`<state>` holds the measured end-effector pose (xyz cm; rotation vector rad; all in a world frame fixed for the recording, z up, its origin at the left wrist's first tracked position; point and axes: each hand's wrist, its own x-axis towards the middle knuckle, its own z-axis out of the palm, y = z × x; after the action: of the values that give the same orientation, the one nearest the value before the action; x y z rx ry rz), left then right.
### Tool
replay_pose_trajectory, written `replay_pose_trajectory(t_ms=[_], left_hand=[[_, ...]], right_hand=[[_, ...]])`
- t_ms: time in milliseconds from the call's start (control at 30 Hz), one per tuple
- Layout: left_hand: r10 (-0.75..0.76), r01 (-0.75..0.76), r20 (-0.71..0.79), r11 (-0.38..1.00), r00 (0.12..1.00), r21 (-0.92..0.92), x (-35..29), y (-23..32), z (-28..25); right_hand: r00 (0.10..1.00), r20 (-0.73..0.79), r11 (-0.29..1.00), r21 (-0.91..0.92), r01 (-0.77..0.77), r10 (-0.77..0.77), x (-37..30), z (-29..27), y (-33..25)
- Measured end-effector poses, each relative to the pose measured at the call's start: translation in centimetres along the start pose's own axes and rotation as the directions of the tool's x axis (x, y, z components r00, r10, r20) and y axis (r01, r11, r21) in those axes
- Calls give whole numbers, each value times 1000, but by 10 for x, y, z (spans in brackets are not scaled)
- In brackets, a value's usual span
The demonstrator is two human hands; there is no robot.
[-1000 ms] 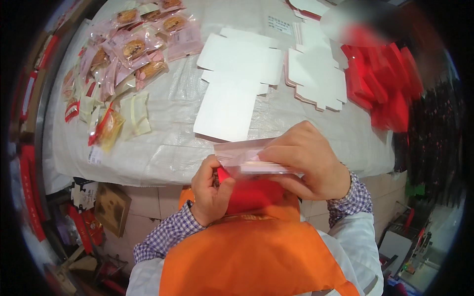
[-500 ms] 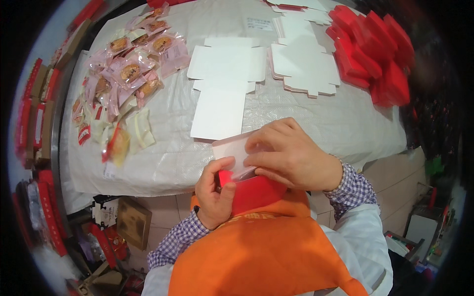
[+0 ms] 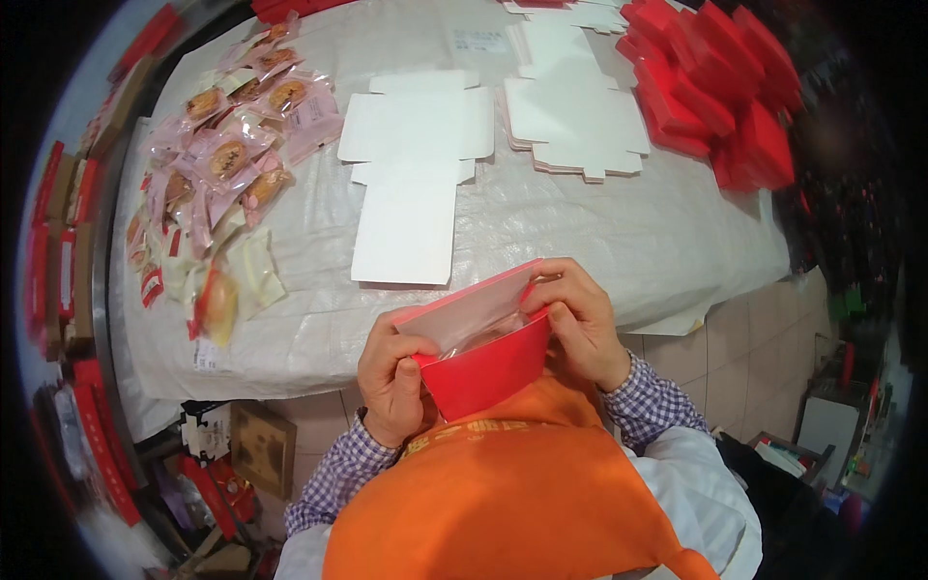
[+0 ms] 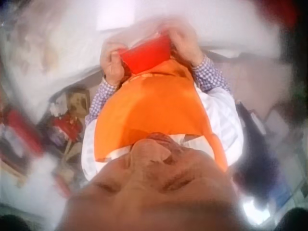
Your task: The person assembles small red boxes by folding flat white cardboard pieces. They fold the sides and flaps of the cardboard to form the box shape, then insert a red plastic insert into the assembled box. The finished boxes are stacked on the table.
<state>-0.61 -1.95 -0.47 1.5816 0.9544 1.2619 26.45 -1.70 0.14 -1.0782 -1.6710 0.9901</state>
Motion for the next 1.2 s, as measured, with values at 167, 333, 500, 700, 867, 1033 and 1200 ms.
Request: replay_pose_trajectory(t_ms=[167, 333, 500, 700, 867, 1033, 1200], left_hand=[[114, -120, 53, 984, 992, 129, 12, 0, -9], [131, -144, 74, 967, 989, 211, 14, 4, -14], [-44, 40, -22, 986, 999, -162, 7, 3, -3], [23, -24, 75, 1000, 997, 18, 6, 7, -6], [109, -159, 228, 964, 968, 214, 23, 18, -16], [-43, -11, 230, 973, 972, 229, 39, 33, -16], [-94, 38, 303, 982, 948, 186, 54, 37, -22]], right_hand=[[987, -137, 984, 166, -58, 81, -5, 17, 1], [996, -25, 987, 142, -77, 81, 10, 5, -14], [997, 20, 992, 100, 75, -78, 13, 7, -3], [990, -98, 982, 148, 120, -106, 11, 22, -3], [985, -167, 981, 194, -8, 41, 7, 27, -11], [971, -195, 952, 295, -75, 137, 2, 30, -7], [963, -234, 943, 328, -51, 133, -3, 33, -3]])
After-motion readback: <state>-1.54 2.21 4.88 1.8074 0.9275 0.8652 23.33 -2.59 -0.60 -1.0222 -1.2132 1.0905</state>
